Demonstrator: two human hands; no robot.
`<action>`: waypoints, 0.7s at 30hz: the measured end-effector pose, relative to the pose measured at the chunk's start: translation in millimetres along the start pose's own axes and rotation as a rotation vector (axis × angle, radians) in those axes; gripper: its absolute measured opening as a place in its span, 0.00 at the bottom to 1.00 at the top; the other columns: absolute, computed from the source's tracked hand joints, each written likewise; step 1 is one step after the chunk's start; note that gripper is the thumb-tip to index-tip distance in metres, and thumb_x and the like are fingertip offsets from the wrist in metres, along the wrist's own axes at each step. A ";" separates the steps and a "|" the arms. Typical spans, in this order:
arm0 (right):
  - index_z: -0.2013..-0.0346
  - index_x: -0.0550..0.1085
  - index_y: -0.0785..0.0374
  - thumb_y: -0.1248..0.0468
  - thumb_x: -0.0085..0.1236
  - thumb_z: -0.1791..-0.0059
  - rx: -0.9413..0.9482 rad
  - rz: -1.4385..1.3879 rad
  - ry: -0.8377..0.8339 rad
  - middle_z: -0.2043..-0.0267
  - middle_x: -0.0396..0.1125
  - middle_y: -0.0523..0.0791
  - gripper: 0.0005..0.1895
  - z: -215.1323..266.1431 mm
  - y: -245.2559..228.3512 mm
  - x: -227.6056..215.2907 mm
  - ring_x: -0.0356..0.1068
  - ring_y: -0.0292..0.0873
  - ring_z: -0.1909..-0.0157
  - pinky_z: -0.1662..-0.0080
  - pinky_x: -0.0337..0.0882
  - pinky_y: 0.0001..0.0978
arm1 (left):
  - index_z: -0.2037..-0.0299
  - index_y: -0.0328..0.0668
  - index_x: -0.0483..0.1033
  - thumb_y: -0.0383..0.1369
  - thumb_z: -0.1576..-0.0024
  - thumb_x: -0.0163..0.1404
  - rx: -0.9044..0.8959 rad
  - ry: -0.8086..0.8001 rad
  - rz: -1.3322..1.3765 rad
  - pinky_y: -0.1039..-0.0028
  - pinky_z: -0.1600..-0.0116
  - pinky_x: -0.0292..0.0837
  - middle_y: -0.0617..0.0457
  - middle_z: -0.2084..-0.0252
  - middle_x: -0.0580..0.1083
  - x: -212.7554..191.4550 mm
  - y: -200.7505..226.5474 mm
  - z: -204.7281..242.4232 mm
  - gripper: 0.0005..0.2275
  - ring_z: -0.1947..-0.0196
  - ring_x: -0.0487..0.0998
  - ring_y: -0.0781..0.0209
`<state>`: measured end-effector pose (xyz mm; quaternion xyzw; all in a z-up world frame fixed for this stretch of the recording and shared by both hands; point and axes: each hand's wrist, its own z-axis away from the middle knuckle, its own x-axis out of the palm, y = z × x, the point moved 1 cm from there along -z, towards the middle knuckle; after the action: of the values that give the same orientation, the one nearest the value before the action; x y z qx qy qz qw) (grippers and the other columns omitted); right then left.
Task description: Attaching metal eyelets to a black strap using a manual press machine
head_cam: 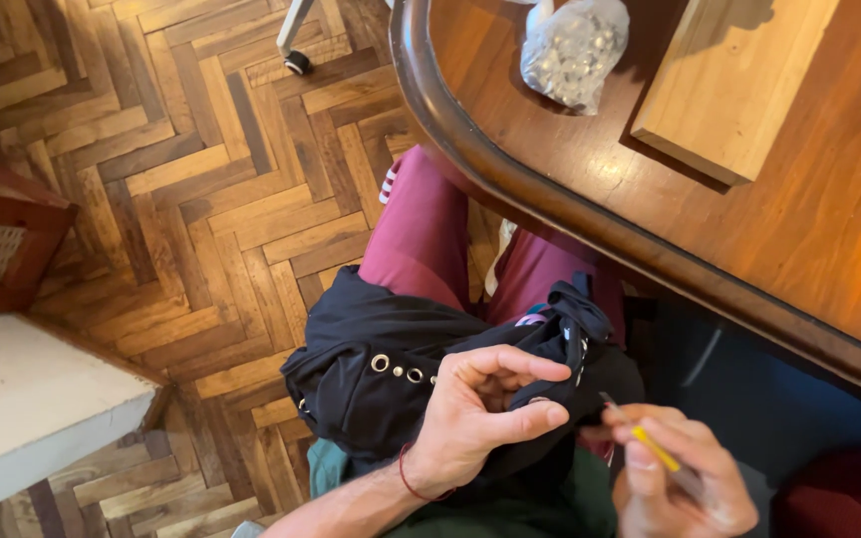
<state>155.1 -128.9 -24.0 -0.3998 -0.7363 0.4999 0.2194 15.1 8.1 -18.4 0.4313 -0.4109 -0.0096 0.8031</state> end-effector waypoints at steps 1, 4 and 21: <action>0.49 0.76 0.67 0.66 0.63 0.40 0.079 -0.101 0.038 0.60 0.75 0.55 0.09 -1.7 1.4 -2.5 0.85 0.57 0.51 0.67 0.94 0.41 | 0.45 0.31 0.88 0.22 0.43 0.73 -0.003 -0.020 0.013 0.85 0.45 0.84 0.50 0.50 0.88 0.6 0.8 0.3 0.16 0.51 0.85 0.73; 0.43 0.75 0.67 0.68 0.64 0.41 0.154 -0.251 0.027 0.51 0.80 0.60 0.13 -2.8 18.1 -13.5 0.87 0.64 0.45 0.67 0.95 0.44 | 0.44 0.32 0.89 0.26 0.39 0.70 -0.014 -0.019 -0.010 0.79 0.39 0.86 0.45 0.46 0.89 1.8 3.2 1.0 0.14 0.47 0.89 0.66; 0.28 0.85 0.81 0.81 0.74 0.24 -0.199 0.725 -0.260 0.33 0.75 0.62 0.09 -236.5 48.1 -92.6 0.74 0.56 0.34 0.32 0.74 0.43 | 0.58 0.47 0.91 0.29 0.43 0.68 0.249 -0.007 -0.629 0.80 0.52 0.77 0.60 0.61 0.88 -7.7 14.4 2.2 0.05 0.62 0.83 0.73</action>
<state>397.9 -62.5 34.9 -0.5865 -0.6139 0.5176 -0.1062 3.6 18.5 -12.7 0.6315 -0.2587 -0.2082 0.7007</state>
